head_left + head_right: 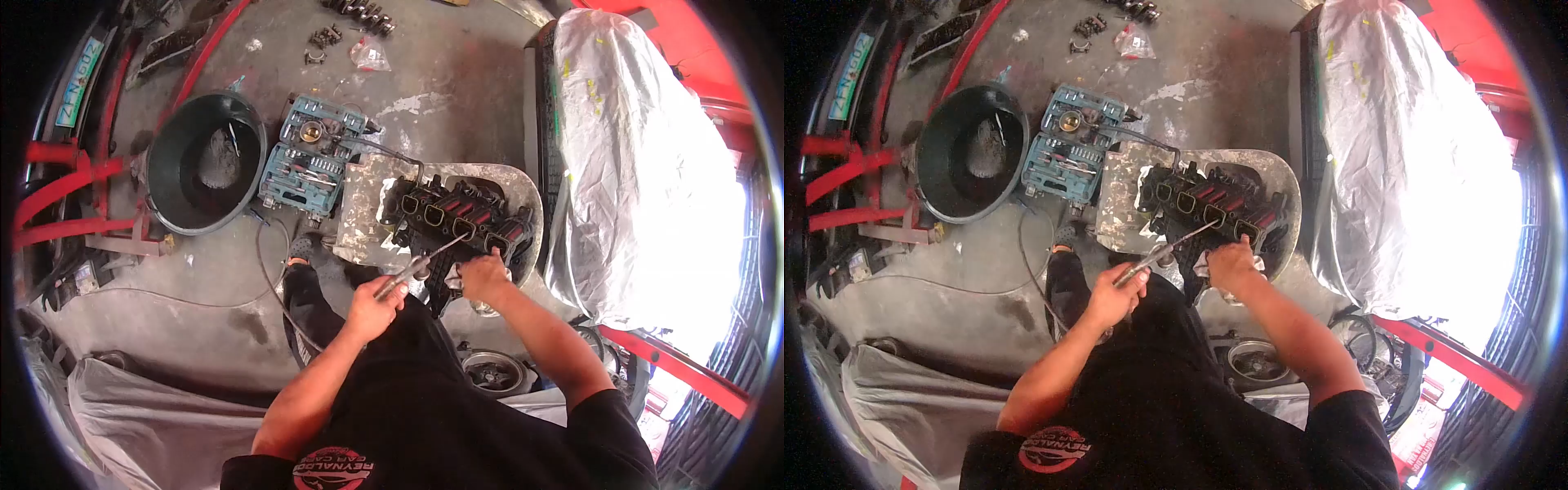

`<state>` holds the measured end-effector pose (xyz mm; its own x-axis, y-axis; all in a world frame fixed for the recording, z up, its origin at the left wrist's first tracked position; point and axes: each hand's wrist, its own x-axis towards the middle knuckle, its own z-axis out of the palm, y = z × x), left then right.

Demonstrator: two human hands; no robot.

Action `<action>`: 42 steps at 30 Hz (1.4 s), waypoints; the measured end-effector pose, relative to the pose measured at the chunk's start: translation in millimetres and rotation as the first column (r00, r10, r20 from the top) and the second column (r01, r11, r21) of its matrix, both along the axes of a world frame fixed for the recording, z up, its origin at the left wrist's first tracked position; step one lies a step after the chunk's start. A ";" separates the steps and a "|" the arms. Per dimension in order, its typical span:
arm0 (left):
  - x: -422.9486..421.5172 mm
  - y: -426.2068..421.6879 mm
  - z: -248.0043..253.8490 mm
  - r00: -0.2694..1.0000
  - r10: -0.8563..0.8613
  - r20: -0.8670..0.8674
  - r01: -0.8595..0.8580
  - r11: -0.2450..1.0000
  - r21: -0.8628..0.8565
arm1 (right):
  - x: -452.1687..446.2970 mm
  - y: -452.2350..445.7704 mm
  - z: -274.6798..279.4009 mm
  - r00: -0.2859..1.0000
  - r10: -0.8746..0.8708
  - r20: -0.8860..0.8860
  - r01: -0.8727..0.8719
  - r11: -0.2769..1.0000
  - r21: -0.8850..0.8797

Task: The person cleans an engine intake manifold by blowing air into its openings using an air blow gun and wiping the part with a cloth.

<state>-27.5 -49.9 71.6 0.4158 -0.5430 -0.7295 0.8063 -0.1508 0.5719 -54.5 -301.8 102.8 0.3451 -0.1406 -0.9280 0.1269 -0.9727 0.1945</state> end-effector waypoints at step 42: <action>-10.6 26.0 62.2 0.985 -0.110 0.134 0.115 0.993 -0.029 | -194.6 -16.4 16.5 0.911 -0.369 0.183 0.310 0.908 0.282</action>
<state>-38.1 -23.9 133.8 0.4418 -0.6167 -0.6515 0.7026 -0.2137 0.6787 -249.1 -318.2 119.4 0.5214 -0.0686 -0.8505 -0.2389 -0.9686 -0.0683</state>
